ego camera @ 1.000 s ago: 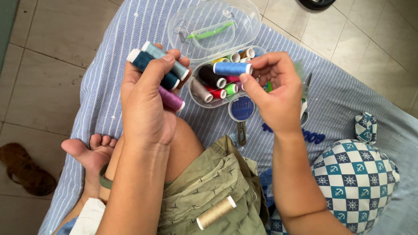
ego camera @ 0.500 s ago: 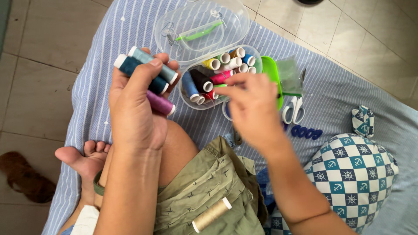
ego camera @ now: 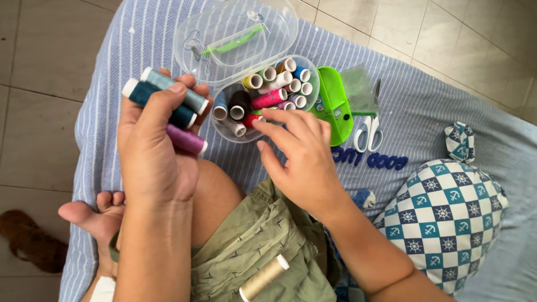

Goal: The person organizes a sewing kit by selecting needles from a circular dispenser and sorting various spools of thread and small fasteners into plastic containers on a bed.

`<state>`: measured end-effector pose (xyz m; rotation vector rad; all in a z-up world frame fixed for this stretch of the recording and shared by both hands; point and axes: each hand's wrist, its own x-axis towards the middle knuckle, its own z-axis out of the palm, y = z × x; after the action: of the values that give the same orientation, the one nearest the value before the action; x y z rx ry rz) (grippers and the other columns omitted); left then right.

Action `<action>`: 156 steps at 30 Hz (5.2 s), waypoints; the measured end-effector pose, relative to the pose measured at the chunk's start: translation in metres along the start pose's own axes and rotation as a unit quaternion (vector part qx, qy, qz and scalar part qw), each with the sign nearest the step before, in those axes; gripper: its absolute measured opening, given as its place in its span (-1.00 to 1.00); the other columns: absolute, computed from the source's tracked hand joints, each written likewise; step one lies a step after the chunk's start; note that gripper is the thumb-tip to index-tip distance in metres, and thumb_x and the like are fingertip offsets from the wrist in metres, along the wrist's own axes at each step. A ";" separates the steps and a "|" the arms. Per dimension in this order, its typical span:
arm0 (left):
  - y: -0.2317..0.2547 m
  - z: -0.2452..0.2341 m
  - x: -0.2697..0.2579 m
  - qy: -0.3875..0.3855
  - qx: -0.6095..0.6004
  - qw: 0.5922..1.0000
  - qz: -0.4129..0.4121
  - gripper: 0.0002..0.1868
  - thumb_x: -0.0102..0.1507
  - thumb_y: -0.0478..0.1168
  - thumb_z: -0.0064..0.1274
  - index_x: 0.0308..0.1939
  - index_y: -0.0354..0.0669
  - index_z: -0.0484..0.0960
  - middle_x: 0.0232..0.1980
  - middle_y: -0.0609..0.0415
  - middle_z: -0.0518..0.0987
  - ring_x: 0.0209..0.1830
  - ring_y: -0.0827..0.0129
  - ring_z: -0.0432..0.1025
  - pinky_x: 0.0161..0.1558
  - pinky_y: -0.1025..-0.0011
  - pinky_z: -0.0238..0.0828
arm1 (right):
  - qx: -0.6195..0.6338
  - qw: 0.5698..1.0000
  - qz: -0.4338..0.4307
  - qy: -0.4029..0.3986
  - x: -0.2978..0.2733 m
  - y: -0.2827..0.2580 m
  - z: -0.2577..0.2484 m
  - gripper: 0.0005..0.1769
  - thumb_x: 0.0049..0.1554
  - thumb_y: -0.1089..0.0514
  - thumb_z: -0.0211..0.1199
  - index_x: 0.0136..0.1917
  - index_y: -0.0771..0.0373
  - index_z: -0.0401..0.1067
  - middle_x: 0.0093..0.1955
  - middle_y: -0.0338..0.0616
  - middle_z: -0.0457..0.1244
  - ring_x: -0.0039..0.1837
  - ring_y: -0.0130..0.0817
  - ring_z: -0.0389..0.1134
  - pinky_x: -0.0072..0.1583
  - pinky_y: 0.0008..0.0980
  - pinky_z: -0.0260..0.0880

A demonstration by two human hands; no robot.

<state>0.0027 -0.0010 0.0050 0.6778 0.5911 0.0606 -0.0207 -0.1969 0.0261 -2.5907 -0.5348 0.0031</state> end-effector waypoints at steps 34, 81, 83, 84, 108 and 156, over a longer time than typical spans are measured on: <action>-0.005 -0.001 0.004 -0.020 0.001 1.000 -0.022 -0.75 0.24 -0.39 0.14 -0.03 -0.29 0.48 -0.09 -0.10 0.65 -0.16 0.23 0.61 -0.12 0.31 0.65 | 0.061 0.986 -0.154 -0.033 0.056 0.015 0.011 -0.78 0.18 0.24 0.39 0.10 0.23 0.49 0.15 -0.14 0.38 0.19 -0.15 0.41 0.24 -0.22 0.42; -0.005 0.000 0.008 -0.025 0.023 0.999 -0.027 -0.74 0.19 -0.38 0.16 -0.08 -0.27 0.46 -0.16 -0.07 0.64 -0.22 0.27 0.62 -0.20 0.35 0.68 | -0.154 0.972 -0.147 -0.097 0.063 0.007 0.038 -0.83 0.13 0.13 0.21 -0.06 0.16 0.58 0.00 -0.31 0.39 0.05 -0.19 0.30 0.07 -0.10 0.18; -0.005 -0.001 0.008 -0.030 0.022 0.999 -0.024 -0.74 0.20 -0.39 0.16 -0.08 -0.28 0.45 -0.16 -0.07 0.64 -0.22 0.27 0.62 -0.20 0.35 0.68 | -0.164 0.973 -0.134 -0.095 0.064 0.006 0.040 -0.81 0.13 0.12 0.21 -0.04 0.15 0.59 0.03 -0.33 0.40 0.06 -0.20 0.30 0.07 -0.07 0.15; -0.005 -0.001 0.008 -0.033 0.021 0.999 -0.021 -0.74 0.20 -0.39 0.16 -0.07 -0.28 0.45 -0.16 -0.07 0.64 -0.21 0.28 0.61 -0.20 0.35 0.67 | -0.153 0.974 -0.139 -0.091 0.065 0.007 0.040 -0.82 0.11 0.11 0.21 -0.06 0.13 0.59 0.04 -0.34 0.40 0.08 -0.21 0.29 0.05 -0.05 0.13; -0.018 -0.004 0.017 -0.025 0.051 0.998 -0.002 -0.73 0.18 -0.40 0.21 -0.12 -0.27 0.45 -0.24 -0.05 0.61 -0.31 0.27 0.62 -0.28 0.37 0.67 | -0.183 0.980 -0.070 -0.023 0.063 0.026 0.075 -0.90 0.04 0.18 0.26 -0.27 0.22 0.54 -0.24 0.00 0.38 -0.07 -0.03 0.41 0.04 -0.09 0.32; -0.016 0.005 0.016 -0.028 0.133 0.990 -0.025 -0.64 0.10 -0.44 0.18 -0.09 -0.30 0.40 -0.29 -0.07 0.60 -0.46 0.27 0.59 -0.49 0.36 0.59 | -0.196 0.974 0.105 -0.045 0.068 -0.005 0.074 -0.81 0.10 0.03 0.22 -0.11 0.03 0.63 0.03 -0.09 0.36 0.21 -0.12 0.29 0.16 0.00 0.09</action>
<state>0.0165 -0.0122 -0.0098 0.9197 0.5672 -0.0863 0.0331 -0.1328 -0.0302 -3.0357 -0.3130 0.0954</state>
